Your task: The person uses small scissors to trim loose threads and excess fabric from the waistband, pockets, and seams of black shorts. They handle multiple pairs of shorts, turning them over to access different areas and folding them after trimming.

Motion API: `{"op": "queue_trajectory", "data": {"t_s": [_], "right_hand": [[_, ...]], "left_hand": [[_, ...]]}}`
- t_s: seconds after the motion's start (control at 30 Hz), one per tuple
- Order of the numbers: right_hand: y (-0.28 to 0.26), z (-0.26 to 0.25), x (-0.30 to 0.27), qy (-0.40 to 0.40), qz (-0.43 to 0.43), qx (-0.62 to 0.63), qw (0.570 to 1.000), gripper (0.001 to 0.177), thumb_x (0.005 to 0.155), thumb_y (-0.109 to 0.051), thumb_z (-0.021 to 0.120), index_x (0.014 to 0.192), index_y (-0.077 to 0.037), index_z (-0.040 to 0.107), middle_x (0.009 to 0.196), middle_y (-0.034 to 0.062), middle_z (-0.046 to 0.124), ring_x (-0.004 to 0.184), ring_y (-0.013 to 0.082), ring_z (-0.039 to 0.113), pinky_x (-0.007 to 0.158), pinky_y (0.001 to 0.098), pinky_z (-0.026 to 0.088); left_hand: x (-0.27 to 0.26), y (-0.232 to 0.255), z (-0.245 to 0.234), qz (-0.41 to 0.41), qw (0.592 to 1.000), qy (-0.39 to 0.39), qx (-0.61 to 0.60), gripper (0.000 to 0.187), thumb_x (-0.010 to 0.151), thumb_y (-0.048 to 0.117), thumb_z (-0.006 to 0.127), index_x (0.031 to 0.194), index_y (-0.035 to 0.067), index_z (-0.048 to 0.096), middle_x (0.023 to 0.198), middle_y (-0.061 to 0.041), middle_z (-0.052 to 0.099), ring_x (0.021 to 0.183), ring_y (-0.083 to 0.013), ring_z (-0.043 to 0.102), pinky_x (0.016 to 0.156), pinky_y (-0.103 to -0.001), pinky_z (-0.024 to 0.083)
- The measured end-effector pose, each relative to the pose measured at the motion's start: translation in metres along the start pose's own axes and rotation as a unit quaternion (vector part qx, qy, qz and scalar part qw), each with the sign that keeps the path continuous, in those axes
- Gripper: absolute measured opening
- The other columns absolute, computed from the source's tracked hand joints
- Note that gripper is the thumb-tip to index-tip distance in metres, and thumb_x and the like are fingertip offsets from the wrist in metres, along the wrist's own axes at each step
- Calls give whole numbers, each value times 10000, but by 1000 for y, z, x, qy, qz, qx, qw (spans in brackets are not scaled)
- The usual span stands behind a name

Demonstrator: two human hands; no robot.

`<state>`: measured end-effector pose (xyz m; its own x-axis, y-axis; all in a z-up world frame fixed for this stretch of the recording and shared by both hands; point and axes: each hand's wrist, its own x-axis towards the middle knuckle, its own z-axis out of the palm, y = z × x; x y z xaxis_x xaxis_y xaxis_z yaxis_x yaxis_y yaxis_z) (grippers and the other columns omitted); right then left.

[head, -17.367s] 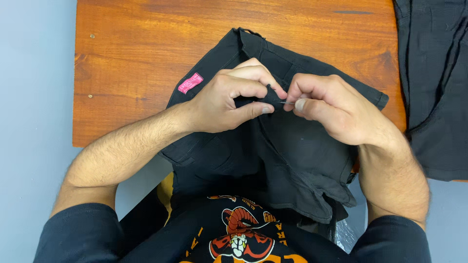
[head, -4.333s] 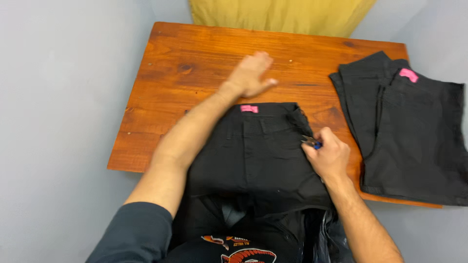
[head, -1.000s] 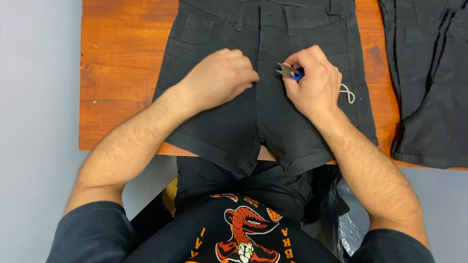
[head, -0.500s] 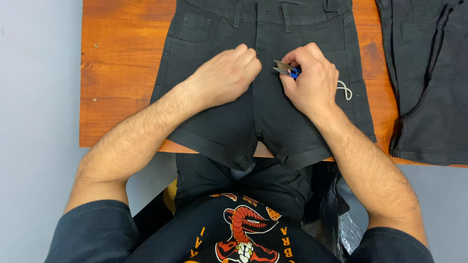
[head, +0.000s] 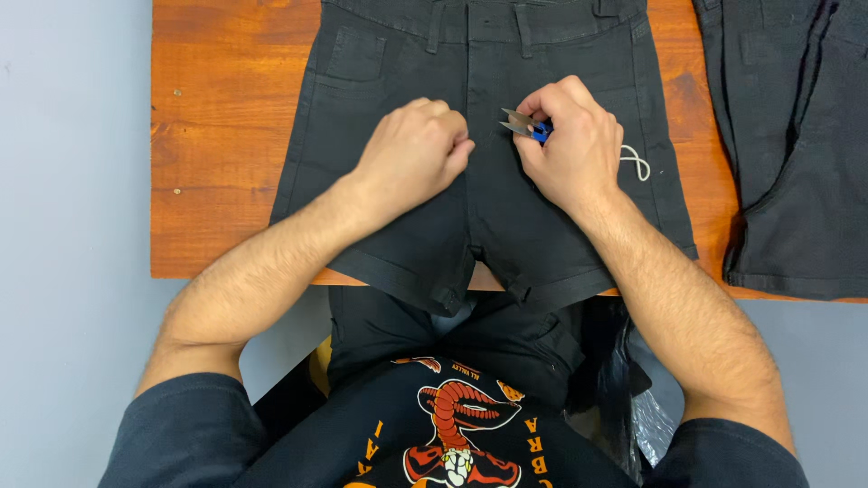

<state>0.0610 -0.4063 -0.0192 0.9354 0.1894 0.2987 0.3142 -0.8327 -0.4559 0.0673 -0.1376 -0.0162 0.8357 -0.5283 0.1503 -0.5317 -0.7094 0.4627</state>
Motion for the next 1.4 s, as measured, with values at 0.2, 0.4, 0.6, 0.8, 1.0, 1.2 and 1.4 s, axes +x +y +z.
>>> {"op": "queue_trajectory", "data": {"t_s": [0.2,0.4,0.6,0.8,1.0,1.2,1.4], "right_hand": [[-3,-1,2,-15,16,-8,1000,128,1044,-240,911,1132,-258,820,1155,-33,761,950,308,794,703,577,563],[0,0,0,-2,18,8,1000,140,1070,-191,923,1115,-252,805,1141,-64,738,928,224,772,661,508,542],[-11,-13,6,5,11,10,1000,137,1047,-182,898,1128,-257,817,1111,-57,728,951,273,768,693,539,541],[-31,-33,45,-173,-240,41,954,715,946,65,685,1605,-190,794,1778,114,657,1105,270,822,608,425,567],[-68,-67,75,-325,-179,57,927,440,919,-14,702,1317,-75,881,1626,156,790,1169,683,784,1004,805,632],[-28,-46,81,-301,-173,95,933,135,1093,-146,849,1219,-193,834,1300,44,780,1105,521,818,920,648,639],[-56,-85,79,-239,-210,209,925,121,1195,15,793,1296,-49,808,1236,94,732,1146,236,720,1017,383,565]], "left_hand": [[2,-3,29,28,991,46,122,256,1005,196,874,985,81,646,877,-102,677,763,-360,705,581,-547,581],[11,-19,-3,-29,987,9,157,177,1024,230,773,1046,76,688,985,-165,786,868,-432,783,654,-606,626],[7,-27,-32,-81,997,-5,-5,57,1015,197,723,1006,148,752,928,-52,771,788,-324,739,750,-576,580],[4,-27,-32,-55,998,-18,-25,106,917,53,635,957,140,680,916,-28,677,903,-329,658,733,-533,534],[0,-28,-49,-46,997,30,-55,61,955,98,705,921,118,751,805,-109,694,886,-438,795,758,-560,656],[-12,17,-46,-22,995,82,-55,512,984,547,888,1091,58,780,985,-161,731,1054,-446,761,894,-608,599],[-13,40,-38,-61,981,153,-100,390,990,425,823,1167,78,841,1049,-43,822,973,-330,749,863,-533,602]]}}
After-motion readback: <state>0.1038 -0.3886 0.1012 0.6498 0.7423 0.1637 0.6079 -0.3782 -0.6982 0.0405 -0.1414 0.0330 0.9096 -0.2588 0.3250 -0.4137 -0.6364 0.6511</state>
